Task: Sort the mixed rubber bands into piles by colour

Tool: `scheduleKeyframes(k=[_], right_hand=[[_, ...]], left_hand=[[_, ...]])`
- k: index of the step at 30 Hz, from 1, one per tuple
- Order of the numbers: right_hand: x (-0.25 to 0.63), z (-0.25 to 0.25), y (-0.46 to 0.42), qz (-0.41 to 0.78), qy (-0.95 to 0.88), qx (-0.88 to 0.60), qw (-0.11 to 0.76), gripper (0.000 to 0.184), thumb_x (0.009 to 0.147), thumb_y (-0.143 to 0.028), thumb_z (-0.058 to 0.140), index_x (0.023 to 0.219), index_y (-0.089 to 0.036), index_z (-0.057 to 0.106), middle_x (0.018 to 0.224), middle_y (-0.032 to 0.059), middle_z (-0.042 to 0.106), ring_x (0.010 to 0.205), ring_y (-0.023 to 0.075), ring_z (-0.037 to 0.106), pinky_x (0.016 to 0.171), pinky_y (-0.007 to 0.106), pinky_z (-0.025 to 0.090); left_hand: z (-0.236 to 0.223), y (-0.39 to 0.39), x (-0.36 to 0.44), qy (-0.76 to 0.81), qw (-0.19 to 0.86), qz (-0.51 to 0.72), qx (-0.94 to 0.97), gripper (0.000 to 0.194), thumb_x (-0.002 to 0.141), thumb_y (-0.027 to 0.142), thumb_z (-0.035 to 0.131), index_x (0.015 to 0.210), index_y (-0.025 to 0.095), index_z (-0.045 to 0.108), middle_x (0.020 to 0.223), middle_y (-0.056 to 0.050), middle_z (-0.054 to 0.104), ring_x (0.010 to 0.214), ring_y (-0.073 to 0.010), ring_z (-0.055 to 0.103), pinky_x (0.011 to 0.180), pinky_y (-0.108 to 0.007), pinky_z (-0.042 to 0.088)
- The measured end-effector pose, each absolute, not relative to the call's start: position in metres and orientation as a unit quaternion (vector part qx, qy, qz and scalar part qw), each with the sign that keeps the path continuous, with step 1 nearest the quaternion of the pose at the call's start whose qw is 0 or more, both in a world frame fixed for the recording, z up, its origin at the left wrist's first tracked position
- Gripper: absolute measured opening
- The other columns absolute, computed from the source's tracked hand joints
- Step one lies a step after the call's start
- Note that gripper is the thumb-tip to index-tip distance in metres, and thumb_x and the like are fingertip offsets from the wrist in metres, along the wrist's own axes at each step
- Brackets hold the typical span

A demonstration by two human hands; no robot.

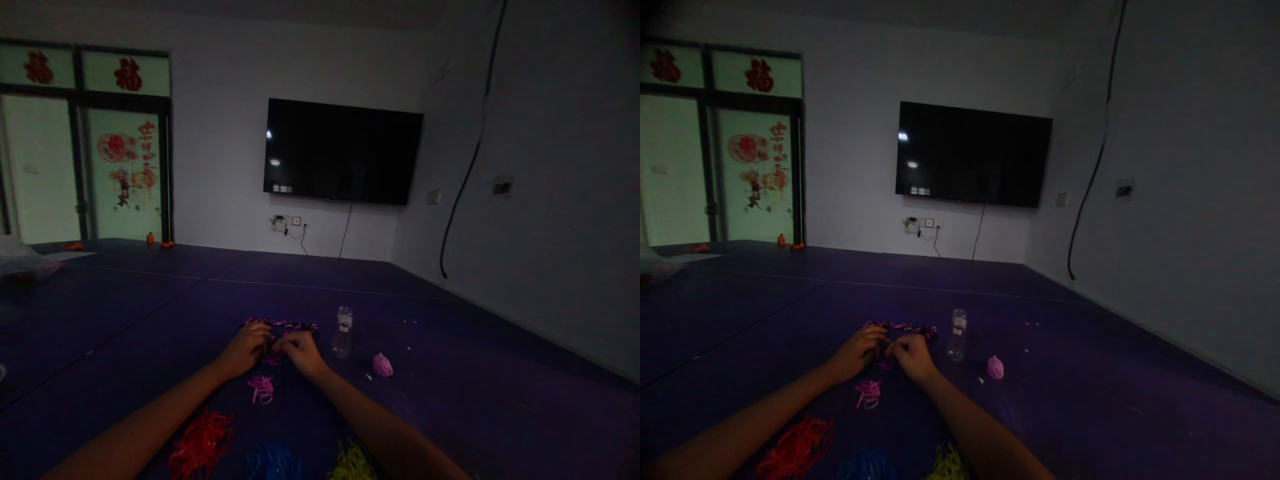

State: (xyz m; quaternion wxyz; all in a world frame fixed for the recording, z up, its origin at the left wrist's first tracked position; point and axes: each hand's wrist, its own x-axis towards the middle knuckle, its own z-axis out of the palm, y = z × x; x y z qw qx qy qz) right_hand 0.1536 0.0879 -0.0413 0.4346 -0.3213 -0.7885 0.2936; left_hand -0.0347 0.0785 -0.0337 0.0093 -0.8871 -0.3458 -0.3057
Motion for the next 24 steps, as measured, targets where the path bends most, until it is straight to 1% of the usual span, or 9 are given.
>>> scheduleKeyframes(k=[2, 5, 8, 11, 14, 18, 21, 24], right_hand=[[0.154, -0.040, 0.089, 0.248, -0.777, -0.354, 0.458, 0.029, 0.081, -0.022, 0.044, 0.077, -0.018, 0.072, 0.081, 0.0051, 0.072, 0.080, 0.0199, 0.066, 0.073, 0.030, 0.050], [0.154, -0.042, 0.092, 0.194, -0.779, -0.389, 0.453, 0.032, 0.083, -0.019, 0.041, 0.094, -0.018, 0.071, 0.097, 0.0070, 0.070, 0.092, 0.0208, 0.064, 0.083, 0.033, 0.048], [0.154, -0.047, 0.097, 0.169, -0.794, -0.398, 0.428, 0.042, 0.079, -0.008, 0.037, 0.109, -0.017, 0.065, 0.109, 0.0082, 0.066, 0.103, 0.0191, 0.060, 0.092, 0.033, 0.044], [0.154, -0.050, 0.099, 0.165, -0.811, -0.388, 0.406, 0.052, 0.072, -0.001, 0.034, 0.112, -0.016, 0.064, 0.113, 0.0076, 0.064, 0.109, 0.0176, 0.057, 0.097, 0.033, 0.041], [0.154, -0.047, 0.097, 0.186, -0.826, -0.351, 0.401, 0.057, 0.065, 0.002, 0.034, 0.108, -0.017, 0.066, 0.108, 0.0058, 0.067, 0.105, 0.0169, 0.059, 0.096, 0.032, 0.042], [0.152, -0.042, 0.092, 0.260, -0.828, -0.292, 0.402, 0.056, 0.062, 0.001, 0.033, 0.099, -0.019, 0.069, 0.091, 0.0027, 0.071, 0.085, 0.0157, 0.065, 0.085, 0.031, 0.049], [0.150, -0.046, 0.093, 0.323, -0.789, -0.295, 0.431, 0.056, 0.063, -0.001, 0.032, 0.104, -0.018, 0.066, 0.080, 0.0018, 0.071, 0.071, 0.0150, 0.066, 0.075, 0.031, 0.053], [0.150, -0.050, 0.098, 0.338, -0.750, -0.331, 0.463, 0.054, 0.065, -0.003, 0.033, 0.107, -0.014, 0.064, 0.078, 0.0037, 0.070, 0.067, 0.0162, 0.066, 0.071, 0.033, 0.053]], left_hand=[[-0.031, 0.077, -0.034, -0.356, 0.013, -0.308, -0.882, 0.024, 0.068, 0.001, 0.045, 0.065, 0.019, 0.061, 0.090, -0.004, 0.068, 0.102, -0.0205, 0.055, 0.093, -0.037, 0.040], [-0.029, 0.073, -0.032, -0.399, 0.023, -0.324, -0.858, 0.026, 0.073, 0.004, 0.043, 0.078, 0.019, 0.063, 0.084, -0.005, 0.067, 0.089, -0.0197, 0.059, 0.083, -0.034, 0.044], [-0.029, 0.070, -0.030, -0.413, 0.019, -0.339, -0.845, 0.024, 0.083, 0.014, 0.042, 0.095, 0.020, 0.063, 0.092, -0.005, 0.068, 0.089, -0.0187, 0.060, 0.082, -0.032, 0.045], [-0.031, 0.067, -0.028, -0.396, 0.012, -0.336, -0.854, 0.024, 0.089, 0.024, 0.041, 0.102, 0.021, 0.061, 0.098, -0.004, 0.068, 0.092, -0.0176, 0.060, 0.083, -0.030, 0.045], [-0.031, 0.066, -0.027, -0.383, 0.010, -0.335, -0.861, 0.027, 0.091, 0.027, 0.038, 0.104, 0.022, 0.061, 0.098, -0.004, 0.068, 0.092, -0.0167, 0.060, 0.083, -0.028, 0.045], [-0.029, 0.064, -0.027, -0.396, 0.007, -0.331, -0.857, 0.028, 0.092, 0.027, 0.034, 0.100, 0.021, 0.060, 0.094, -0.004, 0.068, 0.088, -0.0163, 0.061, 0.080, -0.027, 0.045], [-0.026, 0.063, -0.027, -0.418, 0.014, -0.329, -0.847, 0.027, 0.092, 0.026, 0.034, 0.093, 0.020, 0.060, 0.088, -0.004, 0.067, 0.085, -0.0167, 0.061, 0.077, -0.026, 0.045], [-0.024, 0.063, -0.027, -0.448, 0.024, -0.317, -0.836, 0.024, 0.091, 0.025, 0.036, 0.086, 0.020, 0.059, 0.081, -0.004, 0.065, 0.080, -0.0174, 0.061, 0.074, -0.027, 0.044]])
